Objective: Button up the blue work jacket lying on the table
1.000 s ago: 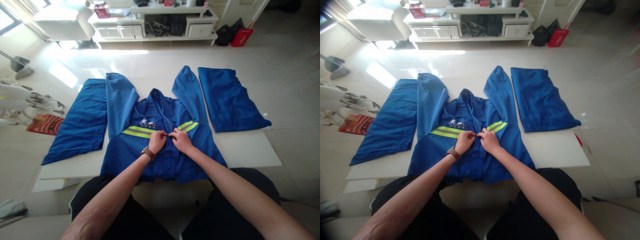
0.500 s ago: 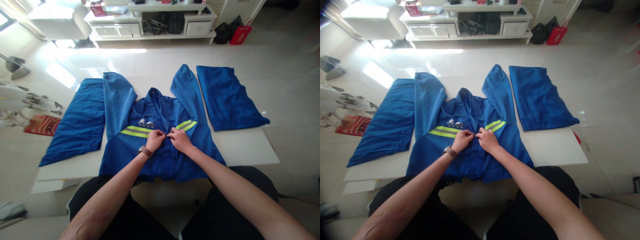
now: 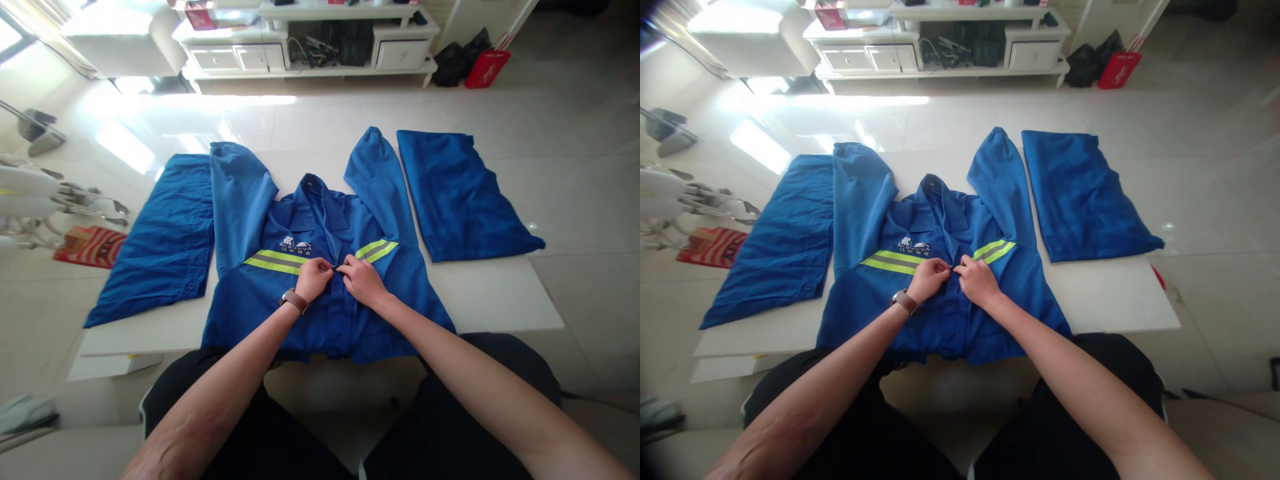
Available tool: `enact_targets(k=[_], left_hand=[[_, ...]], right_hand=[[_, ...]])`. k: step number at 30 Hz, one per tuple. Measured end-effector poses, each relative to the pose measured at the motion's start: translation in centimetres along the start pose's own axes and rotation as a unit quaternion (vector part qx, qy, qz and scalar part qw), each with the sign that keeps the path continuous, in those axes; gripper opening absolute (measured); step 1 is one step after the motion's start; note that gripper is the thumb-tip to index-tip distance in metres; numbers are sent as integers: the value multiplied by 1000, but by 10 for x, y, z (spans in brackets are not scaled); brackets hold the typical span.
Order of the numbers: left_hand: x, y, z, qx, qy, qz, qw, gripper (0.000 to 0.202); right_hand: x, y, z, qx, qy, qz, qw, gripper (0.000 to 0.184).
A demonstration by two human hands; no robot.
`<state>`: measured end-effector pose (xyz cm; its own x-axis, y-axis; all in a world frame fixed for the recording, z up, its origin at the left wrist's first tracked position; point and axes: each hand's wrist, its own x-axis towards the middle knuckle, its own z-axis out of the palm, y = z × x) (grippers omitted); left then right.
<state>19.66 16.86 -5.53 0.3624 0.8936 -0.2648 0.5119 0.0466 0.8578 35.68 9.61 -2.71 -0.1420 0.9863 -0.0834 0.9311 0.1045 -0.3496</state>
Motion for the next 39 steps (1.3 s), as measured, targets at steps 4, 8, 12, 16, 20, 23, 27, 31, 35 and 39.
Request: enact_targets(k=[4,8,12,16,20,23,27,31,35,39], left_hand=[[0,2,-2,11,-8,12,1000,11],[-2,5,-4,15,-15,15,1000,13],[-6,12,-7,37,-13,3,999,12],[-8,14,-8,56,-20,-6,998,9],[-6,9,-5,27,-40,-17,999,9],[-5,7,-4,19,-42,-4,999,9],[-5,6,-4,12,-38,9,999,9],[-1,0,-1,-14,-27,-33,999,9],[2,-4,1,-45,-23,-67,996,10],[2,-4,2,-51,-17,-74,996,11]], right_hand=[[0,1,0,7,1,-1,1000,35],[0,2,0,6,-4,-1,1000,35],[0,3,1,4,-6,-3,1000,35],[0,3,1,2,-9,-7,1000,35],[0,2,0,4,-2,-7,1000,34],[0,1,-1,13,4,-5,1000,33],[0,1,-2,10,4,-6,1000,33],[-1,0,-2,1,4,-14,1000,33],[-1,-2,-4,-2,-1,-10,1000,32],[-1,-4,-5,-5,-4,-8,1000,32]])
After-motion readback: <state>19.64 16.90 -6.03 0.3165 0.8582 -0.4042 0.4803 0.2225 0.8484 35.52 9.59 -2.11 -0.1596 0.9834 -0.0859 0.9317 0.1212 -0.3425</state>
